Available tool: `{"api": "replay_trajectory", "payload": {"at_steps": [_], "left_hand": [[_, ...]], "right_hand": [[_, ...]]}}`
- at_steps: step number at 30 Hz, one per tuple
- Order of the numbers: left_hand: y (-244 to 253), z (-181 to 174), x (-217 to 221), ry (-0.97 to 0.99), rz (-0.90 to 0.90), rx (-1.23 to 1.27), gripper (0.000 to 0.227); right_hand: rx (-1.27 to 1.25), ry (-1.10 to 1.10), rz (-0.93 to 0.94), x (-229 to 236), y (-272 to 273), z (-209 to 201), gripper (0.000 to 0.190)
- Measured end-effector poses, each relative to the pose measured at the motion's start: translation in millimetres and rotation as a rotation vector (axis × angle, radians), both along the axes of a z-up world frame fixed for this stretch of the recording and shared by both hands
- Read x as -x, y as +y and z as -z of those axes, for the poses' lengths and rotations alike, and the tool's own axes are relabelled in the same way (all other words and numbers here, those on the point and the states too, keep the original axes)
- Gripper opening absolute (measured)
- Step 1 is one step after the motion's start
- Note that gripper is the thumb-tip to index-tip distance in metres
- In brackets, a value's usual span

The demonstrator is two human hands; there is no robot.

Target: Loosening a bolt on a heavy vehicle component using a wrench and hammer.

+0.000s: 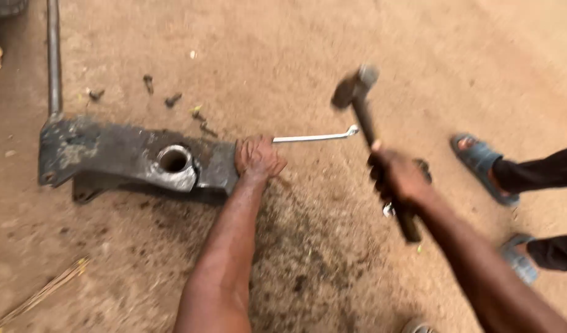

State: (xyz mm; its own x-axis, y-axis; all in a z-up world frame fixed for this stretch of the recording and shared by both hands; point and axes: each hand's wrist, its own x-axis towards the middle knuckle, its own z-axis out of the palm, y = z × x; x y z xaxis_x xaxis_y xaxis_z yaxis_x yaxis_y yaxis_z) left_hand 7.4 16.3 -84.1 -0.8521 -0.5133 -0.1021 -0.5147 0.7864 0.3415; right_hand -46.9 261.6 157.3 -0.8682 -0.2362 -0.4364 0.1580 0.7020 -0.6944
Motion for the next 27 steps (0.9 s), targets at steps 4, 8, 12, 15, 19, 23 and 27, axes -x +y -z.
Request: {"api": "replay_trajectory", "payload": {"at_steps": [4,8,12,15,19,23,27], "left_hand": [[-18.8,-27.6,14.7,0.103,0.001,0.097,0.053],[-29.6,-1.9,29.4,0.031,0.016,0.067,0.077],[-16.0,-49.9,18.7,-0.105,0.011,-0.014,0.078],[-15.5,-91.6,11.6,-0.319,0.043,-0.105,0.073],[-23.7,0.9,23.8,0.033,0.104,0.067,0.084],[-20.5,-47.3,10.3,-0.118,0.026,-0.046,0.074],[-24.4,-25.5,19.1,0.11,0.013,0.024,0.078]], "right_hand": [[0.253,0.151,-0.075,0.5,-12.4,-78.1,0.045],[0.56,0.642,-0.315,21.7,-21.6,-78.1,0.047],[0.132,0.359,-0.156,7.3,-9.2,27.6,0.044],[-0.136,-0.172,-0.126,30.6,16.2,92.8,0.047],[0.281,-0.097,0.099,17.8,-0.3,-35.2,0.039],[0.534,0.512,-0.061,24.5,-9.7,-96.5,0.044],[0.705,0.924,-0.148,21.6,-16.3,-29.8,0.05]]}}
